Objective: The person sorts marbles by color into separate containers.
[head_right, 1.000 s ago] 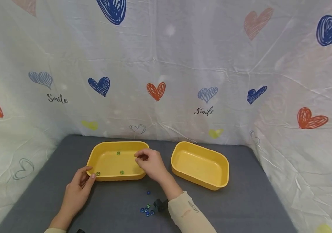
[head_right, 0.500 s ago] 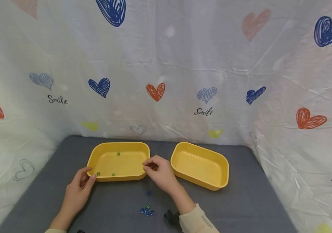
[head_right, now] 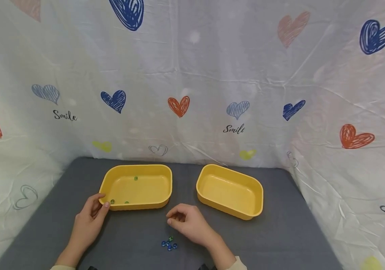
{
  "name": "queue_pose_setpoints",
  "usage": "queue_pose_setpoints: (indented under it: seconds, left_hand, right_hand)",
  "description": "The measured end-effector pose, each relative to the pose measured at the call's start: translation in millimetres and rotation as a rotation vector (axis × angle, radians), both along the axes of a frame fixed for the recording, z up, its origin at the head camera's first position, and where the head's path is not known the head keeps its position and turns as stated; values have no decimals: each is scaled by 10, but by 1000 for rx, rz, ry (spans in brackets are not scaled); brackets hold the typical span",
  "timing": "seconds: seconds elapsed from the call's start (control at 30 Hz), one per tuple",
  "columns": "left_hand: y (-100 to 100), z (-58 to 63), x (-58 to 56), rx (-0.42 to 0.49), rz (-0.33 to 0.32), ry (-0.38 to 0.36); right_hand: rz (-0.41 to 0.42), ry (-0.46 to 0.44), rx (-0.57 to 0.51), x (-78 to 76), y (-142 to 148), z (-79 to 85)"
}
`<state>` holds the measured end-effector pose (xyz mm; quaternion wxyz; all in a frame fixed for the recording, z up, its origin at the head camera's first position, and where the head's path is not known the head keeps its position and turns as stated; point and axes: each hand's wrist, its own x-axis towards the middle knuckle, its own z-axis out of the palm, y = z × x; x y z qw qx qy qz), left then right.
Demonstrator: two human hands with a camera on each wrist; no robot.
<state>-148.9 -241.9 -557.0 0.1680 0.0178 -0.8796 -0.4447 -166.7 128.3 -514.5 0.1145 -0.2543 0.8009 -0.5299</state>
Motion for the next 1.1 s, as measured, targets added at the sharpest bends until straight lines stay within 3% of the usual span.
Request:
queue_pose_setpoints:
  seconds: [0.23,0.5,1.1]
  left_hand:
    - [-12,-4,-3,-1,-2,10]
    - [-6,-35,11,-10,11,7]
    - [-12,-2,3,-13,-2,15]
  right_hand:
    - [94,-32,15,78,12,-110]
    - [123,-70,8,78,66,-229]
    - [256,57,44,52,92,-275]
